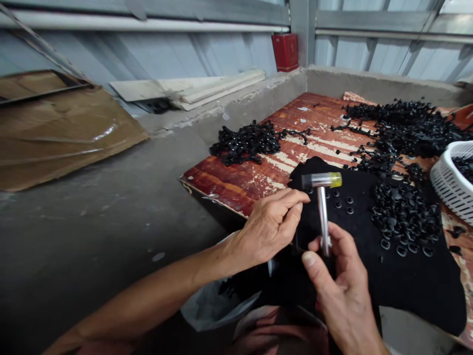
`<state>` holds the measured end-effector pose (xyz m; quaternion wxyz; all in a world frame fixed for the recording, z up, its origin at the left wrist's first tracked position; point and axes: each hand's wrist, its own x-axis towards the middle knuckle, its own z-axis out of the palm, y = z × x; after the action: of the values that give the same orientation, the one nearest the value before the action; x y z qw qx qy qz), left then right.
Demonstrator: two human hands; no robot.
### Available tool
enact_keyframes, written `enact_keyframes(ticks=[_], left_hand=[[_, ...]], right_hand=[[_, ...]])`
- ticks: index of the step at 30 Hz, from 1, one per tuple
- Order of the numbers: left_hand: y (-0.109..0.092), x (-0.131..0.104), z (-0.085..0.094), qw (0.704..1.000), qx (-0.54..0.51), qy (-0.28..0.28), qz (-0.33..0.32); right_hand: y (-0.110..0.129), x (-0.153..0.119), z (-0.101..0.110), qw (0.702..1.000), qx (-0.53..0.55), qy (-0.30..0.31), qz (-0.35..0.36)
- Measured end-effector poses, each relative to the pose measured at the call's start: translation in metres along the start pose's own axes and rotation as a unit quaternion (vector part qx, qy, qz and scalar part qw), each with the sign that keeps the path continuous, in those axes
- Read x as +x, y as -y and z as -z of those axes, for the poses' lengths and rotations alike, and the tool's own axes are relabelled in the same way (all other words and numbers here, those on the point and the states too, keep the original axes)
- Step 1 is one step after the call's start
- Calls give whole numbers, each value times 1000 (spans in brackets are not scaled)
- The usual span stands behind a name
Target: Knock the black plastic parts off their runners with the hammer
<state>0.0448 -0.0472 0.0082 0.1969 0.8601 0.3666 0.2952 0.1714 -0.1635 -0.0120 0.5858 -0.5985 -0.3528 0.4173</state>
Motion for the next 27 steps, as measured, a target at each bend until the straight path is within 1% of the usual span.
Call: enact_keyframes(ticks=[3,5,6,8,10,11,12,14,15,16,17,19,21,23,25,27], left_hand=[[-6,-2,-3,999,-4,8,35],[-6,-7,-2,999,-5,22,38],[-5,-11,-1,999,6,18,33],[-4,-22,5,998,54,-15,16],[-6,-33,12,993,104,-46,-19],[-8,-37,16,992,109,-40,-44],[-10,-39,19,993,98,-16,-67],[-11,-40,24,993,44,57,-94],[-10,-39,25,992,17,86,-93],[-8,-36,26,991,-4,103,-85],[-4,-32,26,992,-13,105,-72],[5,-22,25,996,3,77,-35],[16,-10,21,998,47,42,15],[26,2,17,995,83,18,50],[33,12,12,994,92,4,50],[35,18,8,995,88,1,40]], right_hand=[[-4,-1,-18,999,44,9,-20],[-4,0,-20,998,59,5,-27],[-3,2,-19,998,66,-1,-24],[0,5,-16,997,78,-10,-12],[3,8,-15,996,87,-1,-10],[5,9,-16,996,89,11,-13],[6,10,-17,995,91,24,-17],[6,11,-20,995,93,35,-19],[6,11,-20,995,88,32,-16],[5,12,-20,997,78,28,-11],[4,12,-19,998,63,20,-5],[2,11,-12,999,29,8,14],[-2,10,-2,999,-4,-7,33],[-4,7,9,998,-24,-37,46],[-6,4,18,996,-32,-71,46],[-7,1,23,994,-31,-93,39]])
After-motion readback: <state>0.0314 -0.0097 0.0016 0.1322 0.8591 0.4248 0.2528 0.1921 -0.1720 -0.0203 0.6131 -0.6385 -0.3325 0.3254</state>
